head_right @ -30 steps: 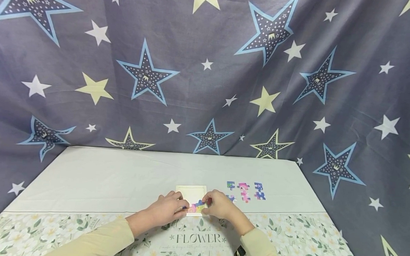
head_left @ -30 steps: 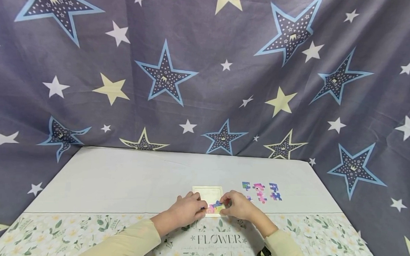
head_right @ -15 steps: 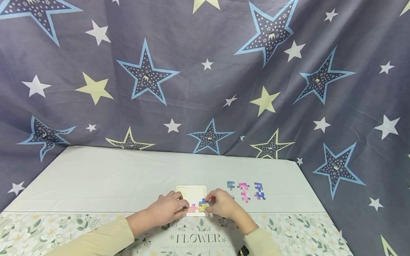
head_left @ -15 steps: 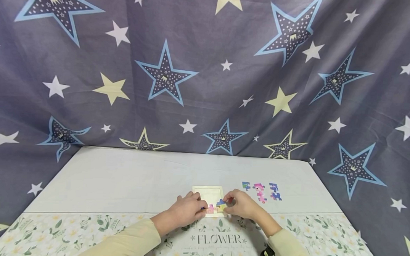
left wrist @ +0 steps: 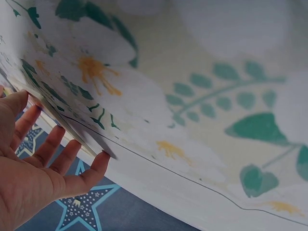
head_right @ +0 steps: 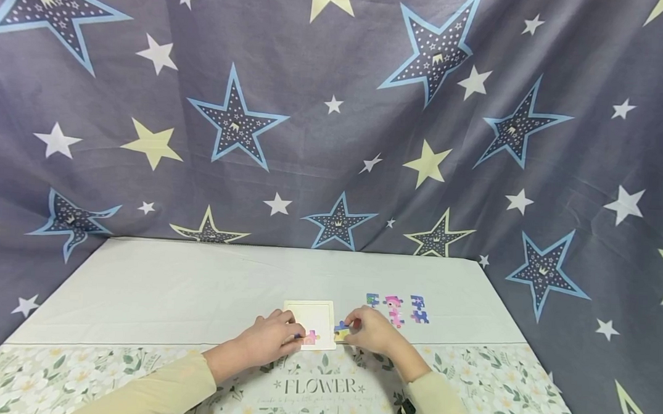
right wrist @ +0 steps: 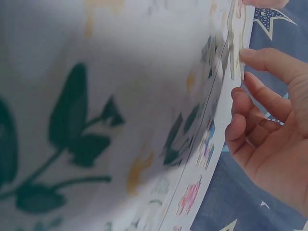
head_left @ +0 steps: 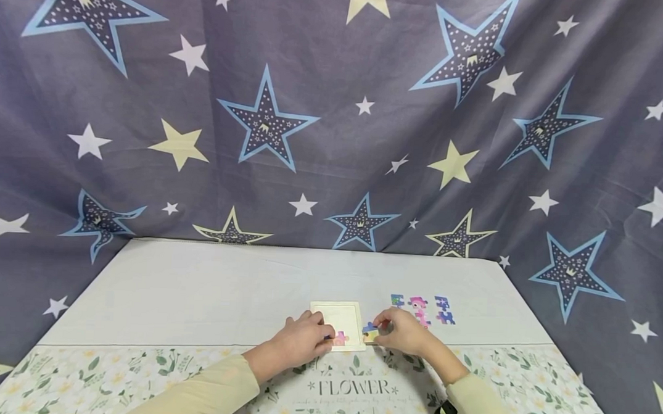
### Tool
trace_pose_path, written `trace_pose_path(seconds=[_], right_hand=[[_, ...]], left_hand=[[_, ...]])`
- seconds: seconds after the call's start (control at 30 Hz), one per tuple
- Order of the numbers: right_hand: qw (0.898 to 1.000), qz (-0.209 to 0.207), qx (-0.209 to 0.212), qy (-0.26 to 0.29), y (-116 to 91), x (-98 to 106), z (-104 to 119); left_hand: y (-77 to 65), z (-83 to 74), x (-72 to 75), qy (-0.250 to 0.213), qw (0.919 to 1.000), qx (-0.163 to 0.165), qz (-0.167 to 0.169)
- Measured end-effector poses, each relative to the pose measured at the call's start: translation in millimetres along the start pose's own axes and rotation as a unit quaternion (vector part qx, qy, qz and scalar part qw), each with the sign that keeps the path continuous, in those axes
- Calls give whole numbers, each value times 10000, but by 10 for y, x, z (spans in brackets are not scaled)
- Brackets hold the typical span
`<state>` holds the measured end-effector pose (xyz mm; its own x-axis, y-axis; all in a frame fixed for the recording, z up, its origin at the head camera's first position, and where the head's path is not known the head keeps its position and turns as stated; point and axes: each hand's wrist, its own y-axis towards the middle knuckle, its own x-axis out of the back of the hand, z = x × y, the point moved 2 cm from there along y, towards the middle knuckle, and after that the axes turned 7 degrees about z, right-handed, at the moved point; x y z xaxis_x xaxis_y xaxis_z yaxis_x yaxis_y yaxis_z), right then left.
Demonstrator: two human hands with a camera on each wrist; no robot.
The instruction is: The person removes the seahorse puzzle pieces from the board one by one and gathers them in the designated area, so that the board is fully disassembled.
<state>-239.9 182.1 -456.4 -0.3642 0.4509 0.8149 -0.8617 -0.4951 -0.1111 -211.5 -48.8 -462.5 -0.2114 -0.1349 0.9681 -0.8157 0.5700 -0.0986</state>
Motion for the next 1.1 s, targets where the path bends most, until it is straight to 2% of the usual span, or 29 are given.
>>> trace_pose_path(seconds=[0.43, 0.8, 1.1], right_hand=[[9999, -98, -115, 68, -105, 87, -132], [9998, -178, 16, 62, -200, 181, -245], [9996, -160, -127, 169, -319, 241, -328]], left_hand=[[4, -2, 4, 42, 10000, 11, -1], [5, -4, 5, 76, 10000, 14, 2], [-3, -11, 14, 75, 10000, 1, -15]])
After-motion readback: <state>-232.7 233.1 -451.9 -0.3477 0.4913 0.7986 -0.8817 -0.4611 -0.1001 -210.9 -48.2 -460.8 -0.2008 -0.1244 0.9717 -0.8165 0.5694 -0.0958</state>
